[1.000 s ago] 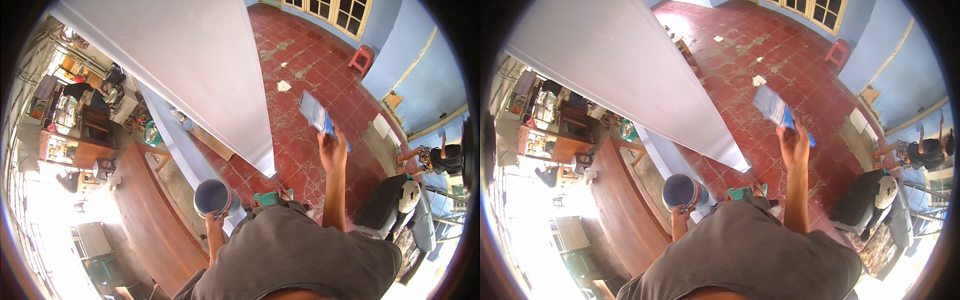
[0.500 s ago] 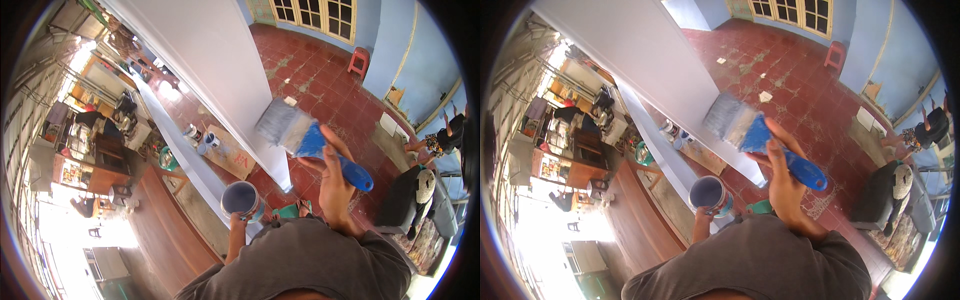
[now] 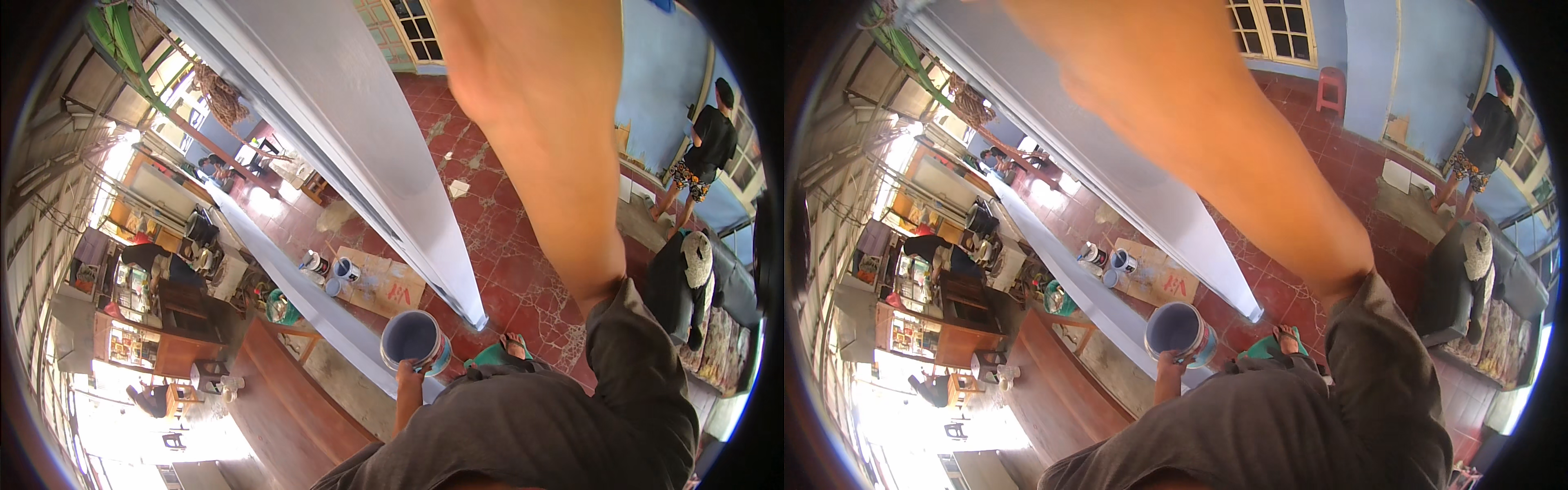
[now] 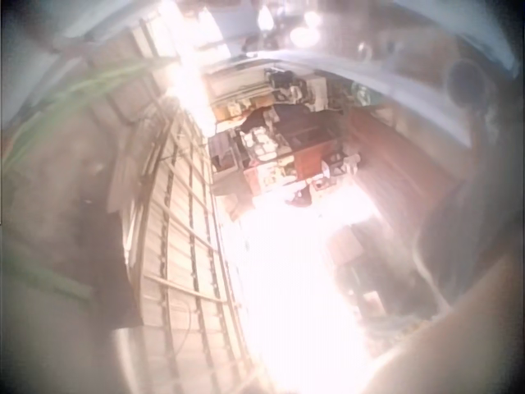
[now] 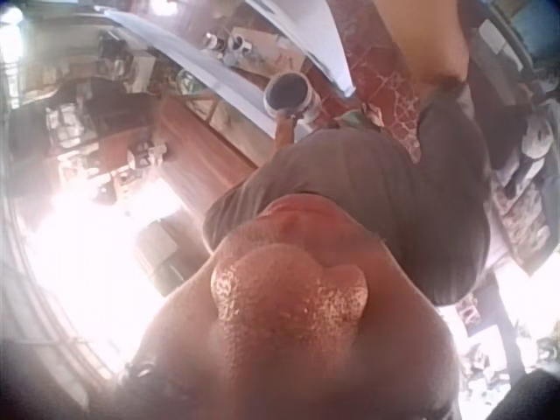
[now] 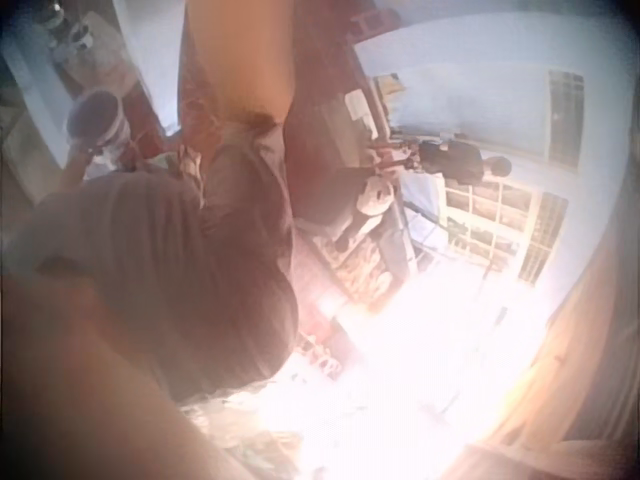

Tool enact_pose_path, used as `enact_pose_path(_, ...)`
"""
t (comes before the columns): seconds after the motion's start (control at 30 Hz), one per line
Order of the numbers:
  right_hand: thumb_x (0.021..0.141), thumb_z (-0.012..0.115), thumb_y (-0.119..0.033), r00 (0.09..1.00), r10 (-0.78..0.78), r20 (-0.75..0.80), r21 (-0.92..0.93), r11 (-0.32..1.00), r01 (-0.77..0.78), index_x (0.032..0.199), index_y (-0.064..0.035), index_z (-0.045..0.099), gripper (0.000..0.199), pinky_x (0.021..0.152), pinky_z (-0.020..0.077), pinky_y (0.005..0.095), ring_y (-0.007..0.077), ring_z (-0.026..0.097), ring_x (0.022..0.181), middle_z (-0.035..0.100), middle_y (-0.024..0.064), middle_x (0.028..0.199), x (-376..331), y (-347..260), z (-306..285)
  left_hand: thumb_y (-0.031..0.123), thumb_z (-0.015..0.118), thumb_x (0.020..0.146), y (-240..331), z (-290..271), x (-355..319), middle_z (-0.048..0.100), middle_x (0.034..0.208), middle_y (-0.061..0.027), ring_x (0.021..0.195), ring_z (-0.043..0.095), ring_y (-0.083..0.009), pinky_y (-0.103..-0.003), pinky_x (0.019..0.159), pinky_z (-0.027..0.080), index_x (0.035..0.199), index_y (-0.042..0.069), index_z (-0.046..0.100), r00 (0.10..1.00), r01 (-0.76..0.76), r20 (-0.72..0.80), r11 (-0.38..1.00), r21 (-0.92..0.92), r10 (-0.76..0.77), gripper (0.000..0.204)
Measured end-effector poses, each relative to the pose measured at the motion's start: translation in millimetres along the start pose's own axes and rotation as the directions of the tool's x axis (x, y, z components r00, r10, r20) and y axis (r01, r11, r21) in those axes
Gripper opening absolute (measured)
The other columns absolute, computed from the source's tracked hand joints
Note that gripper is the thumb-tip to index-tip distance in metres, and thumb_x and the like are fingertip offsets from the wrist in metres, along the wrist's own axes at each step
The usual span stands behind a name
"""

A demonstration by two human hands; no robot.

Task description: The person paints a white structural pillar with light blue paint using a blue-handled brush. They repeatedly dip the brush into a paint bucket and apply paint to the pillar's vertical surfaces and edges, working from standing to kneeling positions.

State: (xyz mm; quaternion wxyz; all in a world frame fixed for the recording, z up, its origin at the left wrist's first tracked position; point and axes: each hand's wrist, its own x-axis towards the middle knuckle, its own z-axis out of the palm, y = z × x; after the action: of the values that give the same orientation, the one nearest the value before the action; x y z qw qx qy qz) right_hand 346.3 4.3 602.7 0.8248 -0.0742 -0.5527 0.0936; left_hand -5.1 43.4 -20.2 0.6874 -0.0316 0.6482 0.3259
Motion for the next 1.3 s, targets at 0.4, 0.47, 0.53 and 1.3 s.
enact_pose_path(0.4,0.101,0.06,-0.022,0.597,0.511,-0.618,0.029,0.774,-0.633,0.121,0.0,0.061,0.03,0.082,0.0632,0.0424,0.0303,0.072,0.09,0.061,0.0172,0.124,-223,11,-7,-0.006,0.05,0.083,-1,-83,39,0.052,0.12,-0.0342,0.107,0.055,-0.0597,-0.068,0.083,0.058,0.111,-0.016,0.05,0.864,-0.471,0.446,0.692,0.548,0.235,0.029)
enact_pose_path(0.47,0.1,0.06,-0.021,0.488,0.553,-0.675,0.037,0.687,-0.726,0.121,-0.0002,0.061,0.029,0.08,0.0637,0.041,0.0295,0.072,0.087,0.062,0.017,0.123,-263,10,-25,-0.003,0.057,0.084,1,-84,21,0.054,0.119,-0.0311,0.107,0.056,-0.0565,-0.064,0.082,0.059,0.112,-0.014,0.05,0.773,-0.635,0.576,0.318,0.704,0.267,0.03)
enact_pose_path(0.53,0.1,0.059,-0.017,0.348,0.593,-0.726,0.113,0.602,-0.79,0.118,0.0,0.062,0.025,0.078,0.0641,0.0397,0.0292,0.072,0.086,0.063,0.0173,0.119,-292,1,-41,0.014,0.074,0.08,7,-84,11,0.061,0.111,-0.023,0.106,0.061,-0.045,-0.052,0.08,0.059,0.107,-0.007,0.058,0.71,-0.671,0.629,0.035,0.74,0.318,0.038)
enact_pose_path(1.3,0.101,0.046,-0.007,0.99,0.135,-0.03,0.199,0.972,-0.126,0.124,0.0093,0.049,0.028,0.095,0.0594,0.046,0.0371,0.065,0.104,0.059,0.0256,0.114,103,-30,13,0.036,0.089,0.074,-5,-86,11,0.068,0.097,-0.0211,0.094,0.067,-0.0387,-0.044,0.082,0.052,0.101,-0.002,0.069,0.558,-0.753,0.667,-0.036,0.657,0.494,0.05)
